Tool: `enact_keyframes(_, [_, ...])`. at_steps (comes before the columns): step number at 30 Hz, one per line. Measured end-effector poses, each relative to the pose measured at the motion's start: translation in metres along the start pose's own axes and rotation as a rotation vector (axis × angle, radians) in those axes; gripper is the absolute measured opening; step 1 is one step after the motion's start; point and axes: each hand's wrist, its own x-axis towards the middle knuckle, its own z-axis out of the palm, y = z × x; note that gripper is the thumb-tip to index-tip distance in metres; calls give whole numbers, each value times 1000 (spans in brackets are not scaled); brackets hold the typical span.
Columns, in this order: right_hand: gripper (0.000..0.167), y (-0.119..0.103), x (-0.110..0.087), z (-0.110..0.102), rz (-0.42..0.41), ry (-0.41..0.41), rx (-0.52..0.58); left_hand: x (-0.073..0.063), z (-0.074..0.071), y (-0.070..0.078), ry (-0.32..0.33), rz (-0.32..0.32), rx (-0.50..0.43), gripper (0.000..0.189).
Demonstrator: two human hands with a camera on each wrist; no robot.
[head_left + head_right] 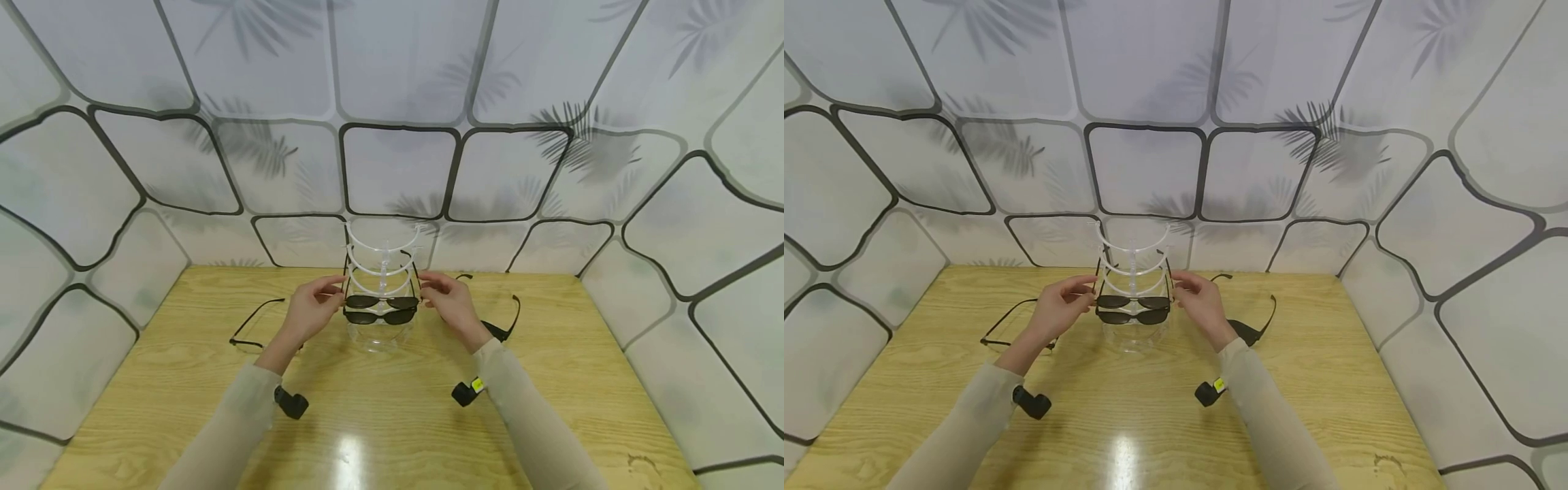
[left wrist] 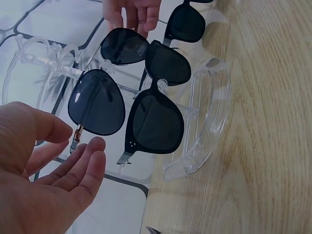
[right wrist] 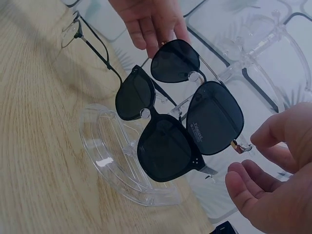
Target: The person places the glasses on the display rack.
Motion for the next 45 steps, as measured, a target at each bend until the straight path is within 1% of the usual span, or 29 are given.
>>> enact_keyframes(5, [36,0,-5,-3,-16,21,-44,-7,-6,-3,21,13,20,42])
enact_keyframes(8, [35,-1,-10,-2,-45,45,-59,-14,-13,-5,25,18,47,40])
enact_keyframes(13, [31,-8,-22,3,-113,96,-58,-26,-30,-10,47,26,107,37])
enact_keyframes(17, [29,-19,-33,12,-162,104,-21,-33,-46,-15,58,30,130,39])
enact_keyframes(20, [27,-26,-42,22,-188,69,7,-38,-60,-20,52,20,132,41])
enact_keyframes(24, [28,-26,-50,37,-232,-31,2,-44,-79,-29,57,14,155,43])
enact_keyframes(26, [29,-24,-52,46,-250,-92,-14,-48,-88,-33,68,10,171,45])
enact_keyframes(28, [29,-21,-53,56,-263,-136,-29,-51,-97,-37,84,7,180,46])
enact_keyframes(34, [27,-13,-58,82,-270,-202,-110,-61,-118,-54,137,-39,206,49])
enact_keyframes(40, [28,-6,-60,111,-250,-267,-144,-70,-134,-73,201,-109,252,49])
enact_keyframes(45, [28,0,-60,128,-236,-303,-177,-73,-141,-84,215,-156,263,53])
